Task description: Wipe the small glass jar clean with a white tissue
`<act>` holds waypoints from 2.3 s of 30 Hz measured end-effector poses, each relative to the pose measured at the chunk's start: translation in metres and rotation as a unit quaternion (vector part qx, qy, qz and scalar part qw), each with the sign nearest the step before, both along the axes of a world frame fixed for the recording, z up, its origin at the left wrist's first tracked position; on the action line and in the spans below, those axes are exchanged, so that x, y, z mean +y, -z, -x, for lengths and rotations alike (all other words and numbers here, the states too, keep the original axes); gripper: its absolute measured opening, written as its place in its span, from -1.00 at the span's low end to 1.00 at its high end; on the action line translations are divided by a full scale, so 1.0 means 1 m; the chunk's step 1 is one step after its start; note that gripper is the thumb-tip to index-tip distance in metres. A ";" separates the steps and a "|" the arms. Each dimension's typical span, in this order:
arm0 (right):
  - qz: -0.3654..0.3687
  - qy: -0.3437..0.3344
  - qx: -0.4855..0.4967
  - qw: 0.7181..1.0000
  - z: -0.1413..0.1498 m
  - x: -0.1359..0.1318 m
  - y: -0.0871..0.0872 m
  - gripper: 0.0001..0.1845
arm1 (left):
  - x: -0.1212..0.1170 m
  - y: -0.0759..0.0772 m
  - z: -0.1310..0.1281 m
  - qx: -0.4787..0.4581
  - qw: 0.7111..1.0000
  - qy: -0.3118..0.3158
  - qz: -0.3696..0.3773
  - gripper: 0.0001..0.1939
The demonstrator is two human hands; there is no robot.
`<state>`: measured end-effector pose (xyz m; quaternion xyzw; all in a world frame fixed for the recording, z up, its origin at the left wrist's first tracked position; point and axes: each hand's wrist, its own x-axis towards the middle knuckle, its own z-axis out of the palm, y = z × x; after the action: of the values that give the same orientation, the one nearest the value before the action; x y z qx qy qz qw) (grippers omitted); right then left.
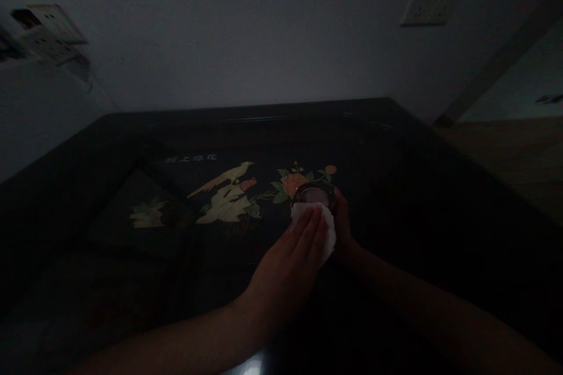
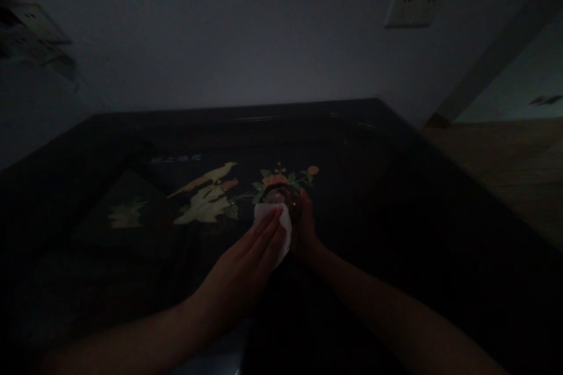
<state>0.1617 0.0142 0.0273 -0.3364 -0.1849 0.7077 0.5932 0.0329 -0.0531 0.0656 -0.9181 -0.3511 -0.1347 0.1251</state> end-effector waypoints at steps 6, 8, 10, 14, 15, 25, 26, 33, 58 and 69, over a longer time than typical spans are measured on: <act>0.023 -0.022 0.047 0.998 -0.001 0.003 -0.001 -0.59 | 0.001 -0.004 0.003 0.021 0.999 -0.039 -0.001 -0.47; 0.018 -0.032 0.057 0.998 0.000 0.003 0.000 -0.59 | 0.007 -0.004 0.006 0.021 0.999 -0.050 0.004 -0.47; 0.010 -0.032 0.059 0.998 0.001 0.002 0.001 -0.59 | 0.014 -0.005 0.008 0.018 0.998 -0.054 0.007 -0.48; 0.004 -0.030 0.060 0.998 0.004 -0.001 0.002 -0.57 | 0.025 -0.005 0.011 0.004 0.999 -0.053 0.000 -0.48; 0.003 -0.030 0.062 0.998 0.004 -0.001 0.002 -0.57 | 0.025 -0.005 0.010 0.003 0.999 -0.053 0.001 -0.48; 0.033 -0.002 0.060 0.998 0.000 0.007 -0.002 -0.62 | -0.004 -0.002 0.002 0.028 0.998 -0.049 0.021 -0.46; 0.038 -0.003 0.061 0.997 -0.001 0.007 -0.003 -0.62 | -0.006 -0.002 0.001 0.028 0.998 -0.044 0.021 -0.45; 0.060 -0.006 0.076 0.995 -0.002 0.006 -0.004 -0.59 | 0.005 -0.001 0.002 0.036 0.998 -0.044 0.019 -0.47; 0.031 -0.033 0.062 0.997 -0.003 0.000 -0.003 -0.59 | 0.007 -0.023 0.014 0.076 0.994 -0.051 0.054 -0.44; 0.014 -0.040 0.021 0.999 0.000 -0.004 -0.005 -0.62 | 0.019 -0.017 0.007 0.027 0.993 0.051 0.101 -0.41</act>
<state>0.1614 0.0103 0.0321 -0.3223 -0.1757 0.7402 0.5634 0.0262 -0.0344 0.0822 -0.9461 -0.3120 -0.0796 0.0345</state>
